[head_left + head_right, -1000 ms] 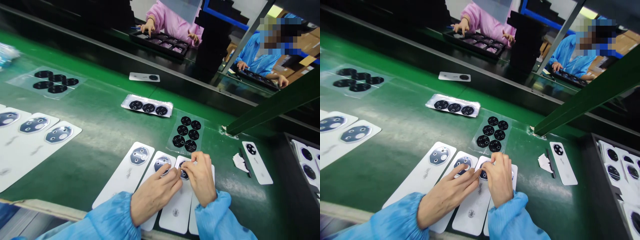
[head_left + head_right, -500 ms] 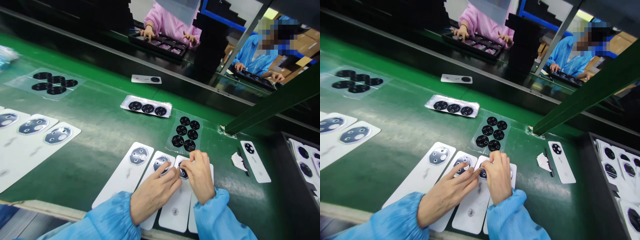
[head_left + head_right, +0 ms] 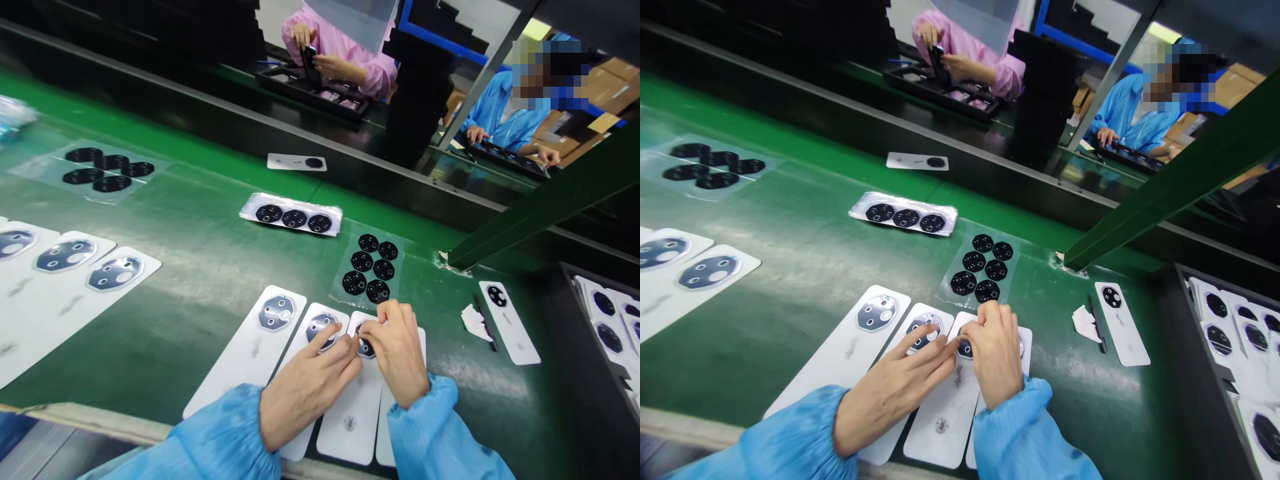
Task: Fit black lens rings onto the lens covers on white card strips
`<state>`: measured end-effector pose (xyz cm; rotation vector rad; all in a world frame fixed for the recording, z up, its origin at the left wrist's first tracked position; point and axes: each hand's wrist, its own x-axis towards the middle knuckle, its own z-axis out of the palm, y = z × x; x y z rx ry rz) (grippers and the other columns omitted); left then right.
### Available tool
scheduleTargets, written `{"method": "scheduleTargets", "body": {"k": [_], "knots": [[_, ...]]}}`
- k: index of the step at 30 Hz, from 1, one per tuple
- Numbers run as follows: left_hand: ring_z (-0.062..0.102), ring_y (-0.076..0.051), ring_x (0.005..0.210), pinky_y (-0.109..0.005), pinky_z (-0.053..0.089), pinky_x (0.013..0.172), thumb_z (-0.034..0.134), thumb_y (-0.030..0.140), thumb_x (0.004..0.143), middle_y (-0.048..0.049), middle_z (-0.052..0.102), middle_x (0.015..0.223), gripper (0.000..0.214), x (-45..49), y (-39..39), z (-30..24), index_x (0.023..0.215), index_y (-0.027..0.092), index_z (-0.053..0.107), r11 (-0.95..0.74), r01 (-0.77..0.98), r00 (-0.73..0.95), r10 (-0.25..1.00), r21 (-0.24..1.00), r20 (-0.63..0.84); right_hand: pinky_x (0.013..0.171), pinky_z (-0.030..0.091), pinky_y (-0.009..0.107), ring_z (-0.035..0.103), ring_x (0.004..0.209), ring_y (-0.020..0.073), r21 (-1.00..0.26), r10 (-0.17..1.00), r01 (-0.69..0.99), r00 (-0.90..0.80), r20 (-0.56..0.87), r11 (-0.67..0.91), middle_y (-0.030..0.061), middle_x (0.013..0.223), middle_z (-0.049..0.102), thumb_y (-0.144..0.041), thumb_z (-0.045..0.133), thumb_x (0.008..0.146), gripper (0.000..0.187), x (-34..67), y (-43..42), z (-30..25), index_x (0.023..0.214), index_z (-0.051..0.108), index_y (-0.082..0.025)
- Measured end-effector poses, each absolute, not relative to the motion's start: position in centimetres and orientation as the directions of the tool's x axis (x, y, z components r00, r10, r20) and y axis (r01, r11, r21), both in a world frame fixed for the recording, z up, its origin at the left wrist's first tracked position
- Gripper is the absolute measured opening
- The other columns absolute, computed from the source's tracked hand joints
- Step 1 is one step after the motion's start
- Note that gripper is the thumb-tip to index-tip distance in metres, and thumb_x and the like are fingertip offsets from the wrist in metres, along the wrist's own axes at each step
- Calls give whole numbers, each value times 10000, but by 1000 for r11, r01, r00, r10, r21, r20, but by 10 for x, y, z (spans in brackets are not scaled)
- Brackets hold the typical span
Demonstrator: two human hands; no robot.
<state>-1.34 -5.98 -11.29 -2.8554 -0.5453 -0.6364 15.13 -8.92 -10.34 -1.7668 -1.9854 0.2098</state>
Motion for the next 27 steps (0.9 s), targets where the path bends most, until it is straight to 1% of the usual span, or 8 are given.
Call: {"method": "scheduleTargets", "body": {"k": [5, 7, 10, 13, 17, 21, 23, 27], "knots": [[526, -167, 961, -399, 257, 1050, 310, -15, 863, -82, 647, 995, 294, -13, -60, -113, 831, 122, 567, -920, 385, 837, 315, -73, 447, 686, 325, 333, 376, 796, 186, -441, 973, 885, -51, 227, 149, 30, 844, 431, -46, 513, 838, 224, 151, -88, -107, 716, 617, -202], [521, -173, 978, -408, 256, 1051, 335, -10, 862, -87, 641, 1015, 263, -14, -61, -114, 840, 123, 561, -920, 383, 840, 312, -79, 444, 713, 336, 335, 389, 814, 189, -526, 979, 839, -35, 203, 139, 26, 828, 428, -65, 530, 834, 218, 157, -86, -104, 705, 628, -210], [518, -169, 962, -432, 260, 1047, 364, 4, 868, -82, 632, 1032, 226, -15, -61, -115, 850, 130, 551, -922, 382, 842, 318, -67, 435, 752, 354, 320, 430, 855, 184, -739, 980, 672, 114, 161, 43, 14, 833, 436, -168, 563, 840, 142, 172, -85, -92, 726, 629, -223], [519, -161, 944, -453, 265, 1042, 346, -2, 881, -76, 632, 1046, 245, -15, -61, -114, 824, 134, 541, -916, 401, 832, 352, -24, 429, 666, 354, 284, 439, 736, 143, -897, 960, 431, 278, 30, -97, -6, 804, 452, -315, 479, 900, 167, 183, -91, -78, 781, 541, -215], [532, -156, 933, -446, 289, 1027, 303, -28, 885, -74, 633, 1070, 295, -23, -62, -109, 799, 134, 534, -919, 391, 801, 371, 60, 470, 548, 295, 260, 318, 556, 109, -966, 957, 181, 256, -135, -185, -46, 622, 374, -381, 304, 963, 343, 176, -108, -76, 675, 377, -210], [558, -140, 846, -392, 351, 984, 282, -16, 902, -39, 651, 913, 318, -44, -65, -102, 876, 136, 560, -930, 345, 788, 359, 125, 500, 459, 209, 253, 221, 485, 95, -974, 915, 123, 380, -132, -192, -65, 543, 263, -438, 292, 960, 422, 165, -124, -85, 604, 277, -211], [564, -139, 839, -378, 361, 975, 278, -12, 909, -31, 657, 889, 328, -57, -65, -101, 893, 133, 571, -922, 356, 772, 381, 150, 508, 451, 221, 243, 251, 482, 89, -964, 902, 174, 417, -111, -200, -67, 535, 270, -449, 369, 938, 410, 162, -127, -87, 610, 347, -205], [570, -153, 916, -388, 362, 988, 292, -10, 910, -48, 670, 992, 326, -75, -63, -106, 886, 133, 584, -897, 418, 743, 427, 141, 515, 511, 373, 232, 439, 562, 87, -967, 941, 175, 315, -121, -183, -14, 736, 506, -389, 587, 838, 194, 155, -126, -89, 785, 597, -202]]}}
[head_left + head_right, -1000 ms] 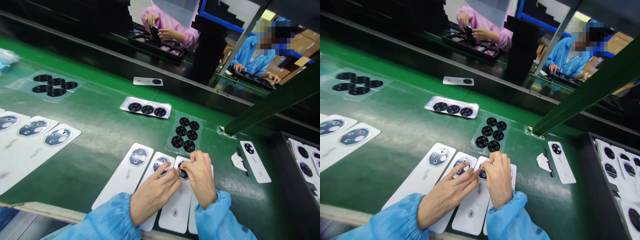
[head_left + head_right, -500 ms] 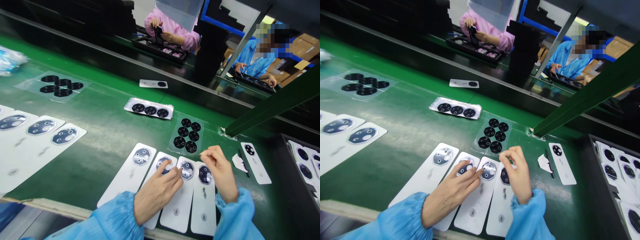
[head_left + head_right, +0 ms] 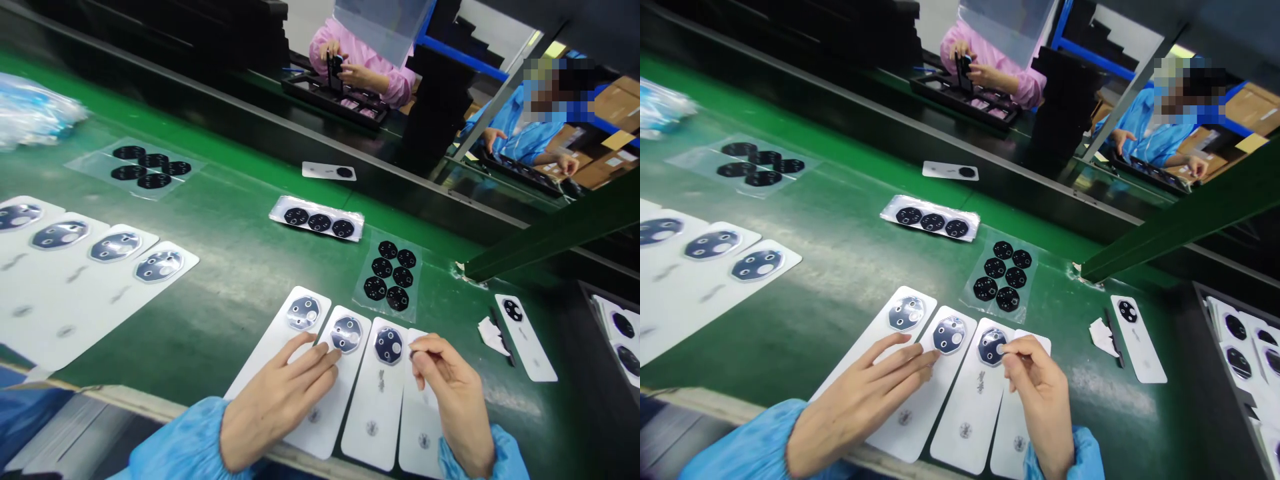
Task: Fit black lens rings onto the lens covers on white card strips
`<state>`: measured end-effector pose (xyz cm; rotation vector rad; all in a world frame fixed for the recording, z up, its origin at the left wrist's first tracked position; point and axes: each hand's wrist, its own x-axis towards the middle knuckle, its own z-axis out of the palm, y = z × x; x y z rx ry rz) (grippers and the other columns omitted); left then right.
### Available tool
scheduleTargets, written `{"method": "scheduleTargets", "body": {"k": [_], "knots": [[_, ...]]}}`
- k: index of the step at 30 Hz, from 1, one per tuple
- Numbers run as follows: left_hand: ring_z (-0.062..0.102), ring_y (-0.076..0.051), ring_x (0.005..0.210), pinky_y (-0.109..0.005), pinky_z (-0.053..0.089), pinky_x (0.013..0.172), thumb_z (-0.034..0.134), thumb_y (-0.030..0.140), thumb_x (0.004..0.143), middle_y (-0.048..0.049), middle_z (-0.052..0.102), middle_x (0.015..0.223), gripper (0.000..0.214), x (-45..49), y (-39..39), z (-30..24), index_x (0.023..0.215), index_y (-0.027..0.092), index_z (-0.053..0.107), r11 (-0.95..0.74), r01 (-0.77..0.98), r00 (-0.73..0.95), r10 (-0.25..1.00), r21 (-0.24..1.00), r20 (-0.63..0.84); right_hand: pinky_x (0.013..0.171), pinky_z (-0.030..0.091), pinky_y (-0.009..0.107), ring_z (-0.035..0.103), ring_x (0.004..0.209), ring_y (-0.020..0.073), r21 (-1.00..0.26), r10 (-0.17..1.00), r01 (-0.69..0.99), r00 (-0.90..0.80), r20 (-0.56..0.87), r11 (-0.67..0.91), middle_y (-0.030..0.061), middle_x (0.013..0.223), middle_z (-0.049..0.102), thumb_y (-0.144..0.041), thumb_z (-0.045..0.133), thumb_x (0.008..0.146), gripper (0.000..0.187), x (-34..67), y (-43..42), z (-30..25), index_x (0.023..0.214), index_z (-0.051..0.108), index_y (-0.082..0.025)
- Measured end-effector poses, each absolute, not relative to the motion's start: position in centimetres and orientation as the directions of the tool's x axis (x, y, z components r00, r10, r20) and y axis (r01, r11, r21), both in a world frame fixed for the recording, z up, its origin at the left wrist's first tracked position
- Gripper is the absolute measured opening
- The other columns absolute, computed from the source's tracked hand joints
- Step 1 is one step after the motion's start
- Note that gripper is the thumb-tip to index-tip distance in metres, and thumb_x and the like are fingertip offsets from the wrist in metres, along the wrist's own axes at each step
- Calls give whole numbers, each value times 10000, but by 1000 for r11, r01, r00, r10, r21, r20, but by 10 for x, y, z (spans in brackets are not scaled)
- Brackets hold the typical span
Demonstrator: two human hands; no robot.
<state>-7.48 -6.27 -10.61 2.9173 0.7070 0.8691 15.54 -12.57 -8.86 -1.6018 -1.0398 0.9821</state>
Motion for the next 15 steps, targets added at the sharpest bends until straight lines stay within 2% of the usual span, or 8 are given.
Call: {"method": "scheduleTargets", "body": {"k": [3, 6, 9, 11, 15], "knots": [[566, -155, 935, -381, 379, 977, 303, 4, 916, -58, 672, 1017, 320, -78, -61, -112, 861, 135, 588, -890, 443, 733, 431, 110, 526, 563, 449, 251, 517, 599, 94, -981, 950, 50, 262, -168, -187, 12, 883, 558, -359, 658, 780, 154, 145, -120, -91, 831, 638, -216], [562, -163, 935, -367, 402, 937, 314, 12, 917, -74, 671, 1020, 310, -76, -61, -114, 835, 124, 591, -890, 448, 735, 418, 81, 534, 594, 476, 267, 554, 593, 110, -964, 934, -33, 239, -266, -266, 4, 790, 588, -356, 677, 765, 189, 136, -116, -96, 886, 629, -219], [556, -174, 939, -363, 405, 912, 323, 16, 916, -78, 674, 1005, 301, -76, -60, -115, 833, 116, 594, -898, 436, 735, 398, 67, 549, 546, 454, 249, 526, 546, 110, -955, 923, -28, 249, -293, -295, -15, 619, 549, -392, 636, 794, 207, 133, -114, -100, 753, 609, -191], [552, -174, 942, -361, 397, 909, 310, 14, 919, -74, 676, 1011, 315, -76, -60, -116, 831, 116, 595, -898, 434, 731, 394, 66, 558, 518, 436, 237, 503, 529, 107, -958, 920, 8, 281, -273, -287, -19, 579, 525, -406, 617, 803, 252, 134, -112, -102, 689, 592, -183], [548, -170, 943, -359, 389, 904, 270, 17, 929, -72, 675, 1023, 356, -78, -59, -119, 828, 119, 596, -895, 440, 738, 405, 71, 540, 567, 458, 249, 530, 582, 123, -953, 915, 30, 291, -280, -301, -13, 628, 554, -375, 673, 755, 199, 134, -108, -104, 754, 608, -187]]}}
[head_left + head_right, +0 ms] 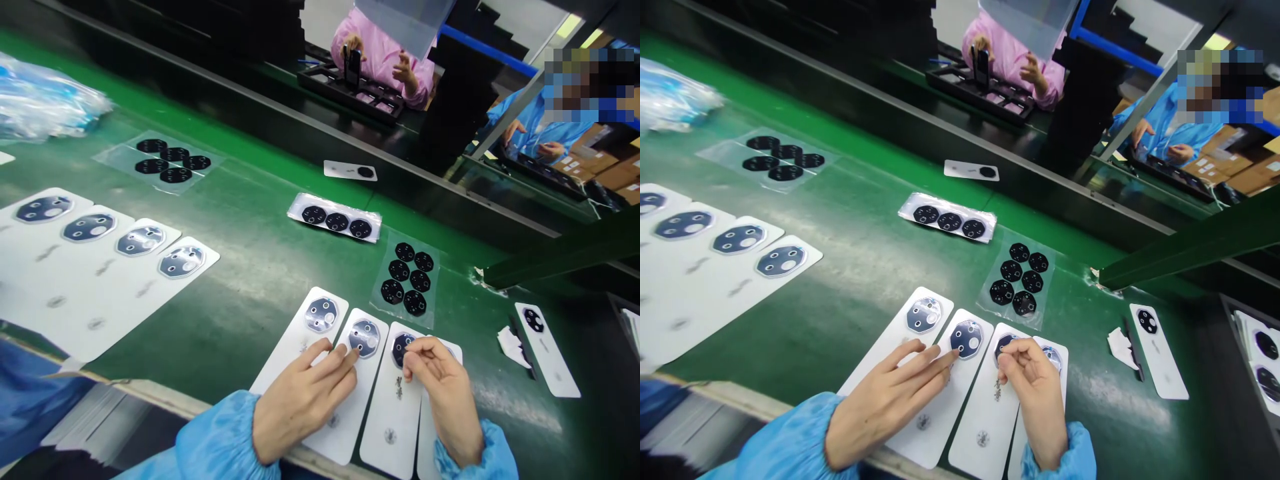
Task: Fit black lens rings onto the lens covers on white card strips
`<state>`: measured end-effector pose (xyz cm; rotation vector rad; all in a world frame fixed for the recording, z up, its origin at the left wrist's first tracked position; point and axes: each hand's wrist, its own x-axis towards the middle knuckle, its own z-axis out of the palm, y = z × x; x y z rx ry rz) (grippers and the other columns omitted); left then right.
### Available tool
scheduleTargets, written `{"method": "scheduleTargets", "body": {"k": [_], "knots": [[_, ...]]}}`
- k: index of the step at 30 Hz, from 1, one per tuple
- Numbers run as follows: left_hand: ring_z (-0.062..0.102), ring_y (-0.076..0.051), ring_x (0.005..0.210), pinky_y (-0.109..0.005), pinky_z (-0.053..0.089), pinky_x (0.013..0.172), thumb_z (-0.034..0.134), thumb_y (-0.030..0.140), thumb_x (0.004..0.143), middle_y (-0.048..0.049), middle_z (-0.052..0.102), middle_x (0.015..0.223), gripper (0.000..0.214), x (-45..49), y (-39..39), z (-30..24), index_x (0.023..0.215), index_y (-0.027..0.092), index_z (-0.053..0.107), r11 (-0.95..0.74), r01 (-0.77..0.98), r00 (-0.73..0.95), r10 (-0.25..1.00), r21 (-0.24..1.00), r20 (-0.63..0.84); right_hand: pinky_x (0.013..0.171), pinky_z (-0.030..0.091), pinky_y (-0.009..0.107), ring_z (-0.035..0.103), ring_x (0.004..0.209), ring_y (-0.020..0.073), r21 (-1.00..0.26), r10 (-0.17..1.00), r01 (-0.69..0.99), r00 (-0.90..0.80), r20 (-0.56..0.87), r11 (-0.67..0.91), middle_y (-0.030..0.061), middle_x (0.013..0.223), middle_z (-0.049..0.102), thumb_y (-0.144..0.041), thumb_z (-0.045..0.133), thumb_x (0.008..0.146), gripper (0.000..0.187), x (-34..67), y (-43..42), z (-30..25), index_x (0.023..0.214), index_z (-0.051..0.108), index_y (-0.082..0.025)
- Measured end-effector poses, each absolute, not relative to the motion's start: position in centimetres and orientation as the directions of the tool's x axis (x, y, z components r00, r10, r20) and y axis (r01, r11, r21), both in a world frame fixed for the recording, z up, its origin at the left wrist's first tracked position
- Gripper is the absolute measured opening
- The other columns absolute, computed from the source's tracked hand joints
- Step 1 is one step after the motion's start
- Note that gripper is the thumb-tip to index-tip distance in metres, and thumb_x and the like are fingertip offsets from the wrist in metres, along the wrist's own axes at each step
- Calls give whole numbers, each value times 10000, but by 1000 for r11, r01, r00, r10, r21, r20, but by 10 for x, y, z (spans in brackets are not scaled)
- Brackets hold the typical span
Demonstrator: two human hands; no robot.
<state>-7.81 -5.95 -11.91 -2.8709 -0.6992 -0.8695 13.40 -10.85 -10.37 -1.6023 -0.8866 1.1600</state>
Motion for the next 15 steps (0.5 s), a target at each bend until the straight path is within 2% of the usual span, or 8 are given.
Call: {"method": "scheduleTargets", "body": {"k": [5, 11, 13, 15], "knots": [[544, -175, 953, -355, 379, 896, 256, 14, 928, -76, 674, 1024, 373, -77, -60, -119, 823, 116, 599, -898, 437, 751, 397, 54, 528, 656, 473, 279, 568, 669, 133, -948, 921, -2, 236, -310, -318, 3, 774, 579, -367, 657, 778, 204, 133, -108, -104, 862, 590, -194], [542, -169, 948, -341, 387, 876, 249, 7, 924, -78, 670, 1020, 381, -75, -59, -114, 829, 121, 600, -903, 429, 776, 375, 11, 508, 601, 440, 273, 524, 610, 129, -934, 922, 34, 179, -344, -355, -14, 677, 550, -405, 617, 801, 224, 133, -103, -103, 839, 573, -188], [541, -166, 940, -335, 391, 872, 261, 10, 923, -82, 668, 1019, 368, -74, -59, -114, 831, 117, 601, -906, 423, 782, 372, 13, 501, 585, 426, 267, 511, 631, 132, -937, 934, 86, 158, -321, -337, -6, 701, 543, -397, 611, 804, 209, 131, -99, -102, 807, 579, -191], [541, -161, 923, -328, 395, 868, 264, 5, 920, -84, 667, 1014, 364, -74, -60, -116, 835, 109, 603, -906, 422, 780, 371, 14, 504, 610, 416, 278, 498, 678, 141, -937, 959, 220, 138, -246, -272, 7, 765, 531, -359, 603, 815, 168, 126, -93, -101, 773, 603, -196]]}}
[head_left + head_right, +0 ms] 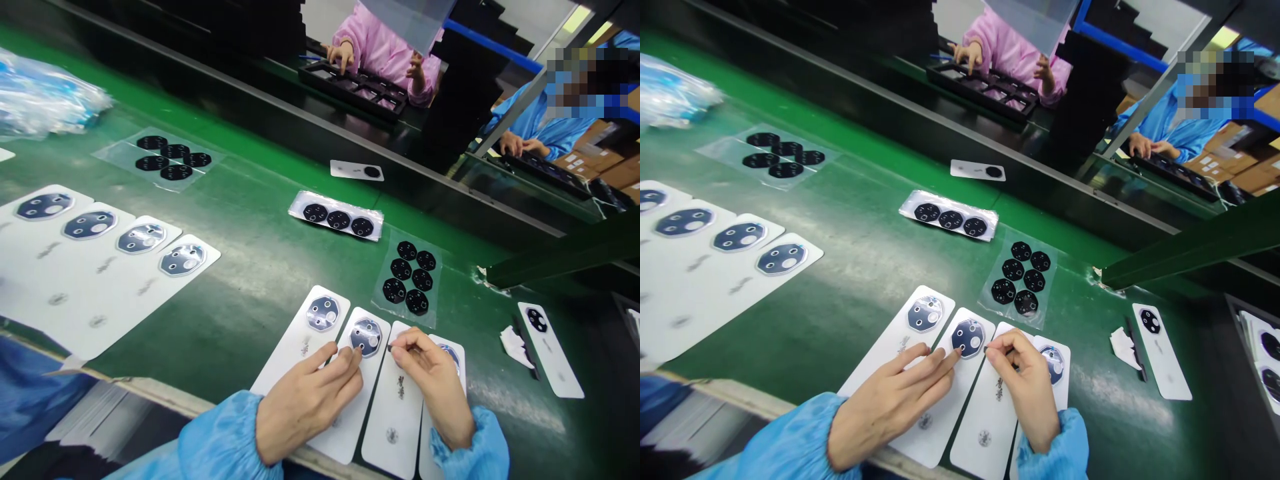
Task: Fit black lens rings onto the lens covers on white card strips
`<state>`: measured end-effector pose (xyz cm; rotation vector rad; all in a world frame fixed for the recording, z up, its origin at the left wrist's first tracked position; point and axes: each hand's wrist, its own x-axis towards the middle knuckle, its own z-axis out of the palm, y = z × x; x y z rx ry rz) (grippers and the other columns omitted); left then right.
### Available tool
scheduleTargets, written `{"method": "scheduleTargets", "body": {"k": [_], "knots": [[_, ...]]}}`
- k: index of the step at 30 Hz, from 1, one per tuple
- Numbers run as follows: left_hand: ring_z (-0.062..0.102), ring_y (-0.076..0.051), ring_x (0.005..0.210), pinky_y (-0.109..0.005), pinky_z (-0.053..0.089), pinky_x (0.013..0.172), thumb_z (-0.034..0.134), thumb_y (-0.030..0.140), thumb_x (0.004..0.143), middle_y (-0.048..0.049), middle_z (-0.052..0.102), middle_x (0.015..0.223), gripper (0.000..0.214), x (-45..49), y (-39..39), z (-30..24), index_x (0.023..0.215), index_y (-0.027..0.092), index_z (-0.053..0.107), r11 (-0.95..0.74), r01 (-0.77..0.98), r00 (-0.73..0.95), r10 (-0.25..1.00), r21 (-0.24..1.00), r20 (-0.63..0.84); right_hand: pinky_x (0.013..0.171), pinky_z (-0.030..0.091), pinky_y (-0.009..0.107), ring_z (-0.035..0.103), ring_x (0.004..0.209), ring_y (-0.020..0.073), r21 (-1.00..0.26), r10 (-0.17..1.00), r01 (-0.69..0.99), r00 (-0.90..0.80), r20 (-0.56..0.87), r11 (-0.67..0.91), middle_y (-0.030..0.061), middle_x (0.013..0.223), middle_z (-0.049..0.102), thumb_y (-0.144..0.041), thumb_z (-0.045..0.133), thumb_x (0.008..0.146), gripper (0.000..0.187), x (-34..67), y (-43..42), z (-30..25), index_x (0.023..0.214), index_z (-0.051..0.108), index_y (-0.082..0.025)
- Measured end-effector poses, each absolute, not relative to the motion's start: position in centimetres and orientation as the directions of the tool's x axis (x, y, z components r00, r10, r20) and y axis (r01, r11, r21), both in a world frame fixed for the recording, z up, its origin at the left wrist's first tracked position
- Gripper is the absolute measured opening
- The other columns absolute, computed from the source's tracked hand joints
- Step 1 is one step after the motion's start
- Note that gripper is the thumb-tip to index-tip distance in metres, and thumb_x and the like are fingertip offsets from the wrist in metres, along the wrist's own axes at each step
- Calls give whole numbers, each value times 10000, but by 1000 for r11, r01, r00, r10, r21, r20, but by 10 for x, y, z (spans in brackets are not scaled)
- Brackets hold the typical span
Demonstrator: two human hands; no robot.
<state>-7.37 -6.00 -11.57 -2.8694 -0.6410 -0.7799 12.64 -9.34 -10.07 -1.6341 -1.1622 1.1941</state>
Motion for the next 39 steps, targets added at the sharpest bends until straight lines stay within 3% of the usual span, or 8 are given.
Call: {"method": "scheduleTargets", "body": {"k": [5, 11, 14, 20, 39], "knots": [[542, -158, 915, -319, 399, 875, 266, -2, 912, -94, 665, 1002, 361, -73, -61, -119, 839, 99, 605, -906, 423, 778, 368, 9, 509, 772, 404, 351, 460, 855, 192, -793, 996, 609, 78, 32, -22, 26, 856, 460, -195, 558, 845, 123, 110, -84, -100, 768, 650, -225], [546, -156, 910, -315, 410, 880, 272, 3, 913, -96, 659, 970, 351, -71, -60, -120, 819, 103, 595, -907, 420, 774, 365, 11, 518, 737, 419, 368, 435, 872, 209, -579, 970, 794, -54, 238, 187, 48, 894, 448, -96, 477, 866, 198, 95, -85, -107, 823, 617, -230], [553, -160, 903, -316, 415, 884, 284, -3, 907, -97, 659, 943, 336, -70, -59, -119, 821, 98, 593, -907, 422, 775, 362, 3, 517, 719, 411, 362, 427, 854, 204, -540, 968, 820, -66, 241, 190, 49, 886, 446, -77, 452, 873, 221, 93, -85, -109, 801, 605, -219], [554, -149, 918, -333, 369, 985, 291, 4, 909, -92, 649, 1007, 313, -71, -62, -118, 863, 106, 583, -901, 435, 775, 373, -2, 509, 737, 423, 374, 429, 862, 206, -617, 981, 778, 5, 194, 118, 38, 872, 432, -111, 493, 859, 187, 99, -79, -102, 778, 621, -222], [540, -146, 938, -352, 311, 1034, 283, 17, 914, -75, 661, 981, 333, -72, -61, -118, 840, 111, 594, -896, 443, 772, 372, -17, 515, 672, 388, 346, 413, 827, 205, -429, 957, 878, -96, 275, 211, 52, 870, 449, -87, 457, 871, 214, 93, -81, -103, 787, 603, -219]]}}
